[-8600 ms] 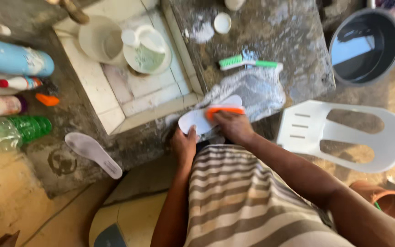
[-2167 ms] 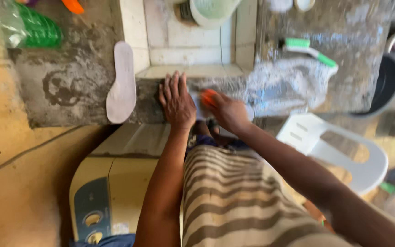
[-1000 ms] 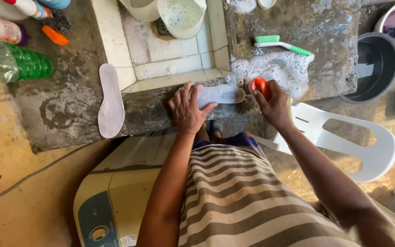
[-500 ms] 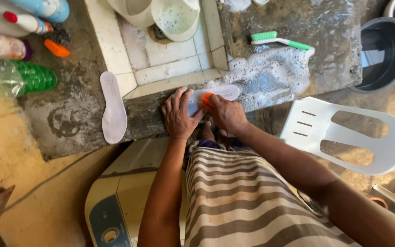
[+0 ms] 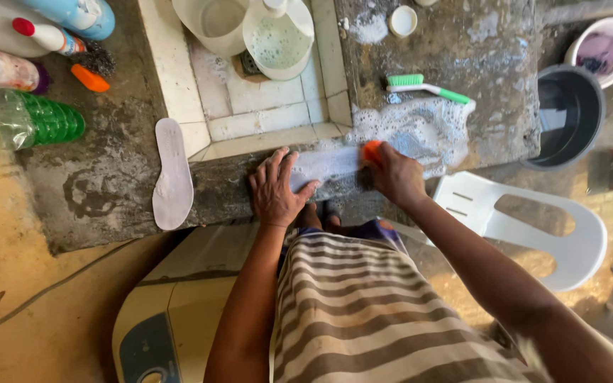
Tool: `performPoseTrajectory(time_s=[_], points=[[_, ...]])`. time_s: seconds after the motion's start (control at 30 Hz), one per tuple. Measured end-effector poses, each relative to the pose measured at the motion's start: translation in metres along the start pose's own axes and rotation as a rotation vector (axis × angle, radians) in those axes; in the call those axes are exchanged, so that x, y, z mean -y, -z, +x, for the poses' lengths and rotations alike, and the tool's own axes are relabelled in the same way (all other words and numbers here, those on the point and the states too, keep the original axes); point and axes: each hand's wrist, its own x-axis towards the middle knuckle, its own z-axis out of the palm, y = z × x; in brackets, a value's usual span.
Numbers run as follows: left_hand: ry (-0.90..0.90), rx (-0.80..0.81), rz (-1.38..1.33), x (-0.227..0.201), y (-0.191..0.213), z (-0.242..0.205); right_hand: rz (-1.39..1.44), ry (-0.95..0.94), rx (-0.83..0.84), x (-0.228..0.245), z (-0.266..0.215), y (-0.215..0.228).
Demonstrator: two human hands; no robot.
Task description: The person scrubs shoe insoles with a brush and cleaning liquid at a concrete counter, applying detergent from various bottles and rinsing the items.
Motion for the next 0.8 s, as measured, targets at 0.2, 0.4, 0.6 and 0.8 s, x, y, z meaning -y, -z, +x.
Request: performPoseTrajectory(time_s=[0.2,0.4,0.6,0.8], points=[[0.012,0.067,0.026,0.003,-0.004,-0.002,0.113,0.212,-0.185,0.070,-0.004,-0.045],[-0.028,-0.001,-0.023,0.006,-0.008,-0.003,0.033,-0.168,0.109,-0.006,-0.002,0.011],[0.002,0.165,0.023,0.007,0.001,-0.001,0.041,0.161,-0.140,0.064,0.004,-0.048],[-0.146,0.179,0.015,0.022,0.015,-0.005,0.012,-0.028,-0.036,0.004,-0.008,-0.005]])
